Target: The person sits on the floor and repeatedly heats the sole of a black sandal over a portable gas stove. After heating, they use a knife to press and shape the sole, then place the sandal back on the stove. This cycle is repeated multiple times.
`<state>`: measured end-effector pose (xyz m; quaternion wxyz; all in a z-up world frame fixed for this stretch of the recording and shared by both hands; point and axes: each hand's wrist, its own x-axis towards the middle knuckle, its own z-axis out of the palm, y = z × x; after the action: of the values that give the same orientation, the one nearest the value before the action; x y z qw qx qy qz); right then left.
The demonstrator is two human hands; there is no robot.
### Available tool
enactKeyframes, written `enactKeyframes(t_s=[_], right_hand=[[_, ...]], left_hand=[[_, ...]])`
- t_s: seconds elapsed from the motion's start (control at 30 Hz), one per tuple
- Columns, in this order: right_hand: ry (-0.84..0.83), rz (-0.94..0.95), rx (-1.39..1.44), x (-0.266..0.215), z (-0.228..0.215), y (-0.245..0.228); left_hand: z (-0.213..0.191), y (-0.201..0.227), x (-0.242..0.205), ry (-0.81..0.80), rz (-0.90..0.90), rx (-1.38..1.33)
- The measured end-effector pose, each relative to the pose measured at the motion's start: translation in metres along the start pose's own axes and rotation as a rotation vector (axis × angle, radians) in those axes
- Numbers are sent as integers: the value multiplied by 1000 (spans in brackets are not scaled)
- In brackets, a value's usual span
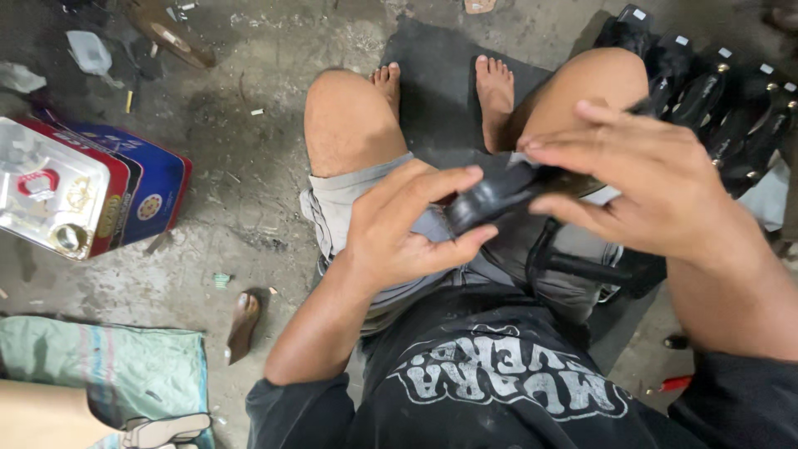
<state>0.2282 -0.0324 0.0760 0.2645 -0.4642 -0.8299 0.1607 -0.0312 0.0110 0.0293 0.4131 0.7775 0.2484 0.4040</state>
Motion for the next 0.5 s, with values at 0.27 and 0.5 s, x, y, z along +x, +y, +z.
enactKeyframes(t_s=[0.27, 0.5], right_hand=[[140, -12, -15, 4, 19, 15], [126, -58, -13, 3, 24, 21]], left_hand=[[20, 2, 14, 18, -76, 65], [36, -9, 7, 89, -104, 52]])
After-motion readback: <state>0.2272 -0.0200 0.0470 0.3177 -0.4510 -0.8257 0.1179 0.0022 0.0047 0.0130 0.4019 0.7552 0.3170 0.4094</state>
